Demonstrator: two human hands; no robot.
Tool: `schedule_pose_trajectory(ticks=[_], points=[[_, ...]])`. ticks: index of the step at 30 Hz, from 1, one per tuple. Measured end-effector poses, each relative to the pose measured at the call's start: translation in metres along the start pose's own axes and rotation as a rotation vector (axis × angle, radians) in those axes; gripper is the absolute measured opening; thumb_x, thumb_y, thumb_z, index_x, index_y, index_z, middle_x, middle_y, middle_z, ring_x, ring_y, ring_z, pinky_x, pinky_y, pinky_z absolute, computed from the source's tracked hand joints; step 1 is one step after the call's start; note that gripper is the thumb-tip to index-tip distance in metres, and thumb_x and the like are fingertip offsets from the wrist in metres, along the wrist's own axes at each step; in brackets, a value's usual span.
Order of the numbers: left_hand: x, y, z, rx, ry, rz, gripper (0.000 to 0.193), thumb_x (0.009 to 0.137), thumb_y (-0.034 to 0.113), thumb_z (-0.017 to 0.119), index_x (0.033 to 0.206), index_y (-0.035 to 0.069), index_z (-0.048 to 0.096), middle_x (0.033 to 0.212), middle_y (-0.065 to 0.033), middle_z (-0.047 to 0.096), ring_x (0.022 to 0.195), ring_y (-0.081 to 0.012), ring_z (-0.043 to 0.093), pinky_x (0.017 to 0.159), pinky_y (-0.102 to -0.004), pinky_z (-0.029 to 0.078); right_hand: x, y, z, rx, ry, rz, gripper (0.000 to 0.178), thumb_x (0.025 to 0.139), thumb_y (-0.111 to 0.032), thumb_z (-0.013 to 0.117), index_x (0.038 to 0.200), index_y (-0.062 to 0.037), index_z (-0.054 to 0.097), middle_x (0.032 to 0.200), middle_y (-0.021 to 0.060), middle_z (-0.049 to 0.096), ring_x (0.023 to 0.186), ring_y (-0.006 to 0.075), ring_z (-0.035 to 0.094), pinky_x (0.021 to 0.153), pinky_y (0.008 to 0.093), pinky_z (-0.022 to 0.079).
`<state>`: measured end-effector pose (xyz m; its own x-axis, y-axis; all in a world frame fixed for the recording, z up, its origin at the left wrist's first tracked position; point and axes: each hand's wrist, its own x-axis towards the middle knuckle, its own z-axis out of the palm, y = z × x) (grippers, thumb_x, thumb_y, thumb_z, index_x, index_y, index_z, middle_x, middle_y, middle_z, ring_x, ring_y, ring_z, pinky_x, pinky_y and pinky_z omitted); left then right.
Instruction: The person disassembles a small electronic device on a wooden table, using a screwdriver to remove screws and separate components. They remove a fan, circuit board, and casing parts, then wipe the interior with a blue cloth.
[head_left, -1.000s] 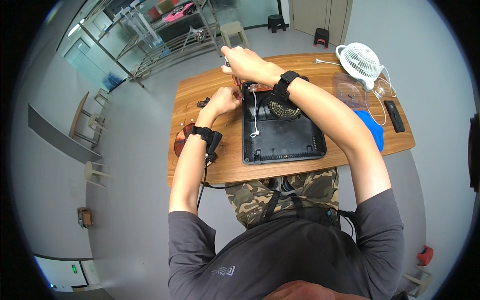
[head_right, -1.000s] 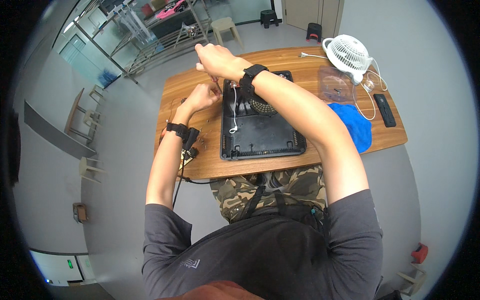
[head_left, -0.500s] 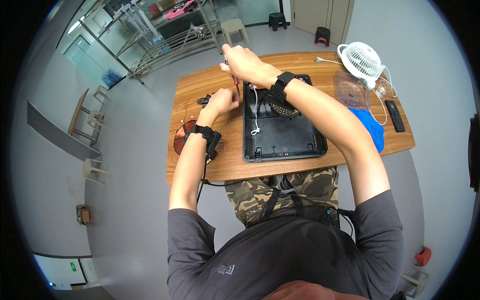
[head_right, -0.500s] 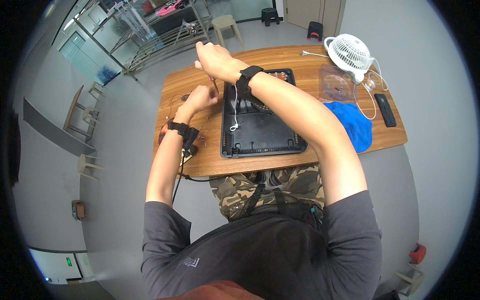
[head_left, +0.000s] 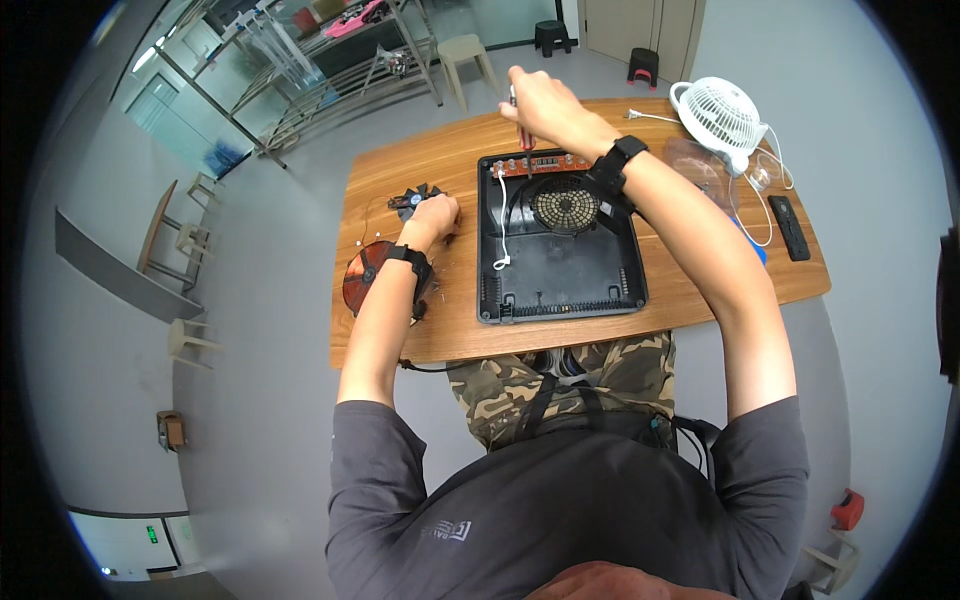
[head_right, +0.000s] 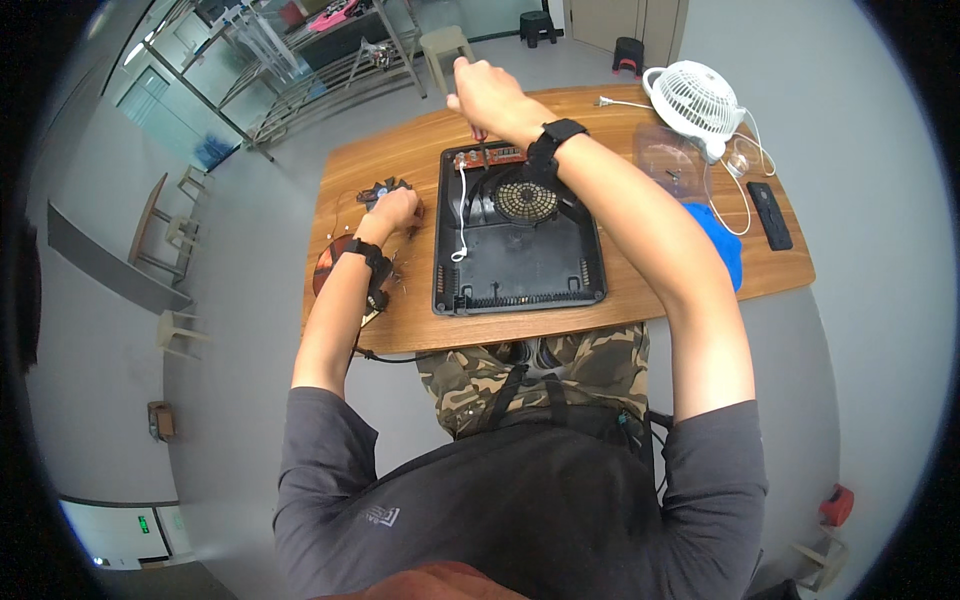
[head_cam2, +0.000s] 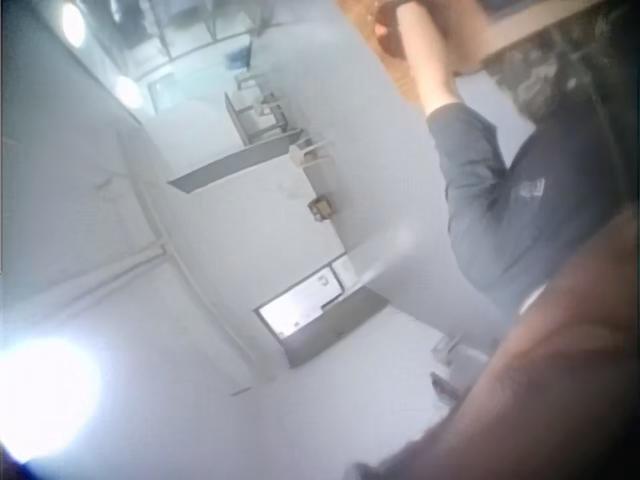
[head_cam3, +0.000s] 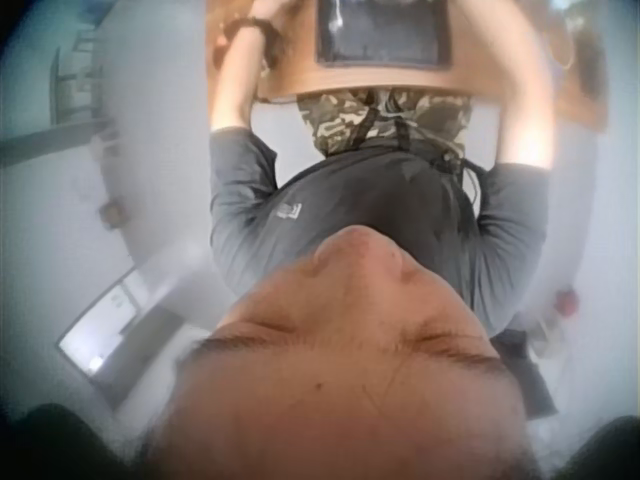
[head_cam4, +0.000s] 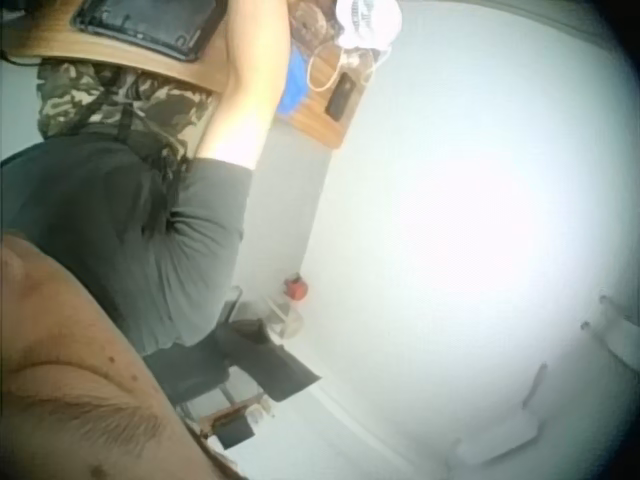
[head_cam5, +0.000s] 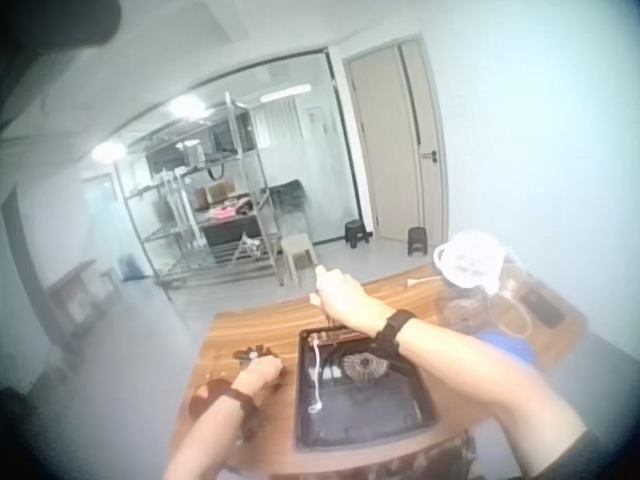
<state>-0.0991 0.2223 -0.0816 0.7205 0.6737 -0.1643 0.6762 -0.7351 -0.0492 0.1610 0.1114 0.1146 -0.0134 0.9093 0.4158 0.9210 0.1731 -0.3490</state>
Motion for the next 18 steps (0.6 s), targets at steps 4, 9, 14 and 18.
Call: schedule_pose_trajectory(ticks=[4,9,14,18], points=[[-0.004,0.009,-0.026,-0.051,-0.036,-0.014,0.02,0.073,0.025,0.083,0.088,0.012,0.079,0.09,-0.0137,0.075,0.089,-0.0332,0.072,0.079,-0.0434,0.058,-0.001,0.04,-0.009,-0.065,0.073,0.005,0.038,0.094,-0.027,0.069,0.107,0.0068,0.057,0.093,0.0288,0.071,0.091,0.0449,0.071,0.08,0.0491,0.058],[-0.007,0.011,-0.06,-0.029,-0.03,-0.09,0.013,0.078,0.019,0.076,0.09,0.016,0.078,0.096,-0.0127,0.076,0.094,-0.0329,0.072,0.082,-0.0437,0.058,-0.013,0.077,-0.036,-0.12,0.127,0.075,0.04,0.091,-0.028,0.07,0.108,0.0069,0.061,0.094,0.0294,0.071,0.091,0.0448,0.071,0.08,0.049,0.059],[0.016,0.036,-0.104,-0.148,0.133,-0.077,0.015,0.085,0.02,0.07,0.094,0.011,0.078,0.094,-0.0149,0.075,0.092,-0.0334,0.072,0.082,-0.0442,0.057,-0.029,0.12,-0.045,-0.166,0.152,0.126,0.039,0.091,-0.029,0.07,0.107,0.0051,0.059,0.09,0.0262,0.071,0.09,0.0448,0.071,0.078,0.0505,0.059],[0.044,0.098,-0.138,-0.179,0.259,0.045,0.017,0.086,0.021,0.07,0.097,0.01,0.079,0.093,-0.0144,0.076,0.092,-0.033,0.072,0.082,-0.0444,0.057,-0.043,0.137,-0.049,-0.126,0.167,0.118,0.037,0.092,-0.028,0.07,0.105,0.0042,0.057,0.09,0.0263,0.071,0.089,0.0457,0.07,0.077,0.0509,0.058]])
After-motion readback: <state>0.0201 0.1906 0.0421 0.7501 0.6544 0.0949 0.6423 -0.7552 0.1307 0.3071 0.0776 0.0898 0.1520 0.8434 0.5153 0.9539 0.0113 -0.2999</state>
